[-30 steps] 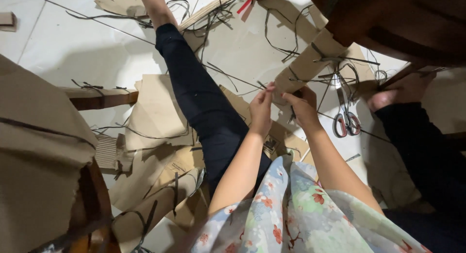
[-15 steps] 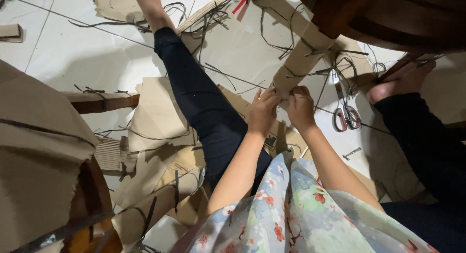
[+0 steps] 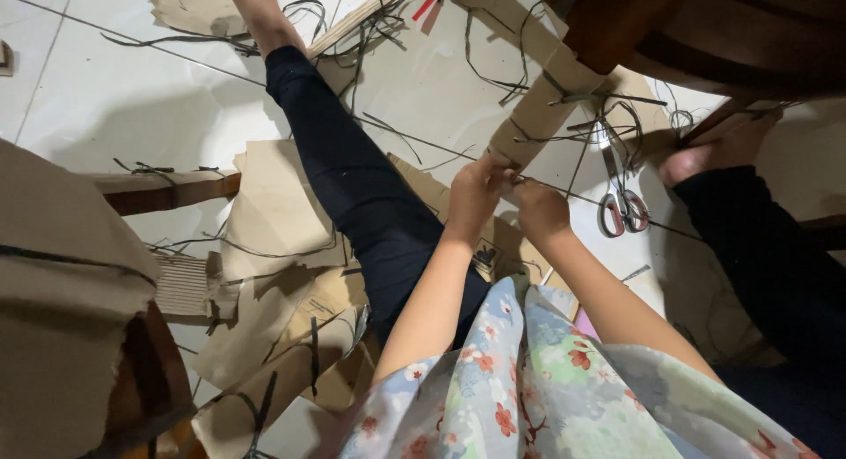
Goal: Securing cardboard protective wrapping to a wooden chair leg using thin wire
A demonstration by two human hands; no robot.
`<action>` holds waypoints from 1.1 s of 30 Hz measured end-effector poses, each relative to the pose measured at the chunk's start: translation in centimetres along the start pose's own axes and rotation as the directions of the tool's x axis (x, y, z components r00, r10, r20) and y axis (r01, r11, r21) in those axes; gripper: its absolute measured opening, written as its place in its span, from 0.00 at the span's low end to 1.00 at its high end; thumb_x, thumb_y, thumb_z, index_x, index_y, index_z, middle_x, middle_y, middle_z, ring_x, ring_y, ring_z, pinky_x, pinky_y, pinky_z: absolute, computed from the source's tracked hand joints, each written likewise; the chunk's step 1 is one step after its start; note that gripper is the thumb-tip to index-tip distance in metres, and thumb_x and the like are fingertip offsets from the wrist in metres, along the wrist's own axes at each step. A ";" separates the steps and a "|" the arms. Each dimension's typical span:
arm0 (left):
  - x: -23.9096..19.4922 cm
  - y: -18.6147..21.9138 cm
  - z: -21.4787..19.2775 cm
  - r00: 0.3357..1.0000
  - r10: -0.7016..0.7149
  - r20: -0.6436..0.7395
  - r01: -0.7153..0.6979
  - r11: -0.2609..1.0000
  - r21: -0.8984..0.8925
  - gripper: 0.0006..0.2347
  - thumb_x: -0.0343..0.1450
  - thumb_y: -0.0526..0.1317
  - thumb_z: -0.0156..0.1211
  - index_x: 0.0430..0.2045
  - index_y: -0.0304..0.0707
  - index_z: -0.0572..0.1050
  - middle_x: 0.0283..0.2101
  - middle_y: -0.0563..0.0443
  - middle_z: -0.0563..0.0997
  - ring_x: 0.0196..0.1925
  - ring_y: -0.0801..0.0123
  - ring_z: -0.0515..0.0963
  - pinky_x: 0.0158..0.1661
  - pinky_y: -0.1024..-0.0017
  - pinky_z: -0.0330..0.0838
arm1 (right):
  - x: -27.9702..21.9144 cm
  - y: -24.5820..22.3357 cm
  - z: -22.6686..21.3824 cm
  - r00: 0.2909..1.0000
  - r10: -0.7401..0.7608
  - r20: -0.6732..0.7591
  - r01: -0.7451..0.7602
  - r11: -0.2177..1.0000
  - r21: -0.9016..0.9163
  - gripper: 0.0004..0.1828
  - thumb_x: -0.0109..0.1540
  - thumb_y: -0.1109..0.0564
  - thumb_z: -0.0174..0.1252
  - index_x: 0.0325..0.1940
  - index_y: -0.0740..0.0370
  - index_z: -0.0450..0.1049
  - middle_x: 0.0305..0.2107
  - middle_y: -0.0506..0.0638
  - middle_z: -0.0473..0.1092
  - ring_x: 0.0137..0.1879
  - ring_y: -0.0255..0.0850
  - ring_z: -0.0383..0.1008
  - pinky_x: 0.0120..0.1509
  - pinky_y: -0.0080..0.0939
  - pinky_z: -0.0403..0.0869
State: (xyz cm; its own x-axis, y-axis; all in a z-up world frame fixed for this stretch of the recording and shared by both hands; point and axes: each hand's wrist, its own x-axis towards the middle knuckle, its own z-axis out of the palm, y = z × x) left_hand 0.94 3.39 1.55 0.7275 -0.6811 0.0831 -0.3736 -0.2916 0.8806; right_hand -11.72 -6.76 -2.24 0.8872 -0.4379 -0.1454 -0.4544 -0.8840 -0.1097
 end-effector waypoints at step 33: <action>1.8 1.2 -3.2 0.945 -0.060 0.321 0.111 0.984 -0.141 0.07 0.70 0.28 0.62 0.36 0.38 0.85 0.37 0.40 0.86 0.47 0.46 0.85 0.49 0.54 0.77 | 0.6 -2.4 -4.7 0.788 0.117 -0.604 0.330 0.748 0.575 0.00 0.64 0.64 0.66 0.38 0.64 0.82 0.34 0.55 0.73 0.40 0.51 0.77 0.42 0.43 0.75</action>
State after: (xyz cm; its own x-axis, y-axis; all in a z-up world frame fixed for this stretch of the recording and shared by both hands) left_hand 3.65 3.91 4.26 0.5252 -0.8418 -0.1245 -0.2055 -0.2674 0.9414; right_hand -9.70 -5.69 2.52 0.6951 -0.5471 0.4664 -0.0936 -0.7121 -0.6958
